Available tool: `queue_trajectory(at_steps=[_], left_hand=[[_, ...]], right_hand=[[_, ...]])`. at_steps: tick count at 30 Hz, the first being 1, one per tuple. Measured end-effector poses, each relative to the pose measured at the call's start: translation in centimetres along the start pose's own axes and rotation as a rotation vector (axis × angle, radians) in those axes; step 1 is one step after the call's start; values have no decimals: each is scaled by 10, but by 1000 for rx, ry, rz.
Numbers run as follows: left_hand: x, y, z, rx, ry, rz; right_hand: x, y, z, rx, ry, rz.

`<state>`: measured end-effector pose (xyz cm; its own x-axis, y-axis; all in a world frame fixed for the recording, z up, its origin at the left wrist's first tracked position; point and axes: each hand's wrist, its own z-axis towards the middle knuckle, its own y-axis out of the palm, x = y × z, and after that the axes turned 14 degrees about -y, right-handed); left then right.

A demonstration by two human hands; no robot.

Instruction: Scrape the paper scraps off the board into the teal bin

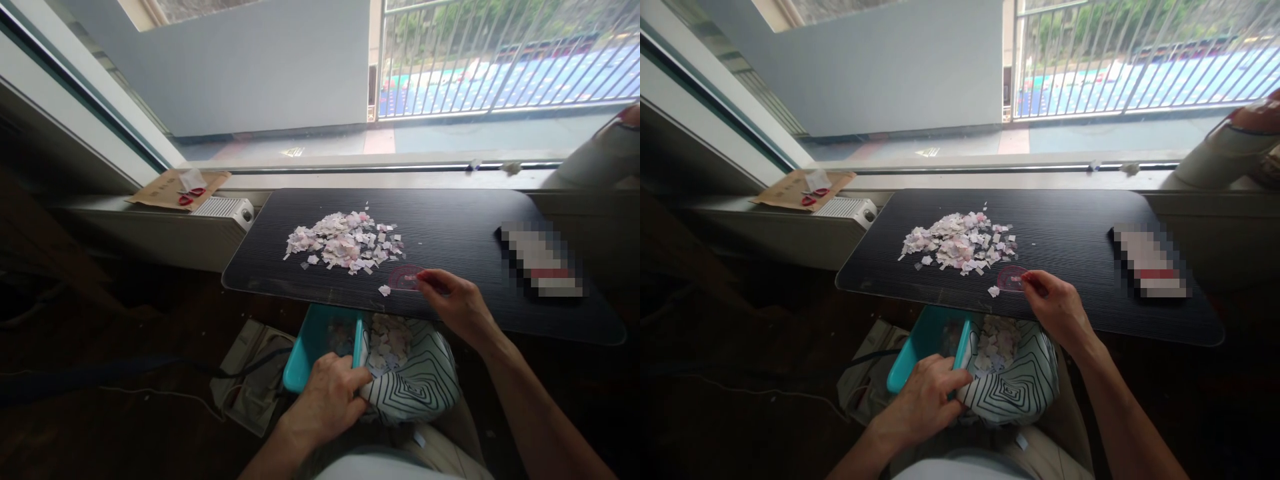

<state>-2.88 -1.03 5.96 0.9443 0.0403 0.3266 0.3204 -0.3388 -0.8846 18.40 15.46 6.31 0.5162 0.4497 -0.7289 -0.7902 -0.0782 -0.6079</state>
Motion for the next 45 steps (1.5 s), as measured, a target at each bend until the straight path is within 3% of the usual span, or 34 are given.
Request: queue_trajectory(at_steps=[12,18,22,26,31,36,45], left_hand=[[3,-1,0,-14,-3,12],[3,-2,2,-22,14,13],[3,-2,3,-18,18,23],[3,-3,3,-18,22,22],[3,-4,4,-20,27,21],[4,-4,3,-18,28,15],[5,-3,1,-19,18,21]], right_hand=[[-3,-4,0,43,46,-71],[-8,-11,-6,-83,59,-32],[-7,-13,-6,-20,55,-42],[-4,-14,-6,-83,22,-31],[-1,-16,-10,-33,28,-17],[-5,-17,-18,-137,17,42],[-7,-13,-17,-117,13,91]])
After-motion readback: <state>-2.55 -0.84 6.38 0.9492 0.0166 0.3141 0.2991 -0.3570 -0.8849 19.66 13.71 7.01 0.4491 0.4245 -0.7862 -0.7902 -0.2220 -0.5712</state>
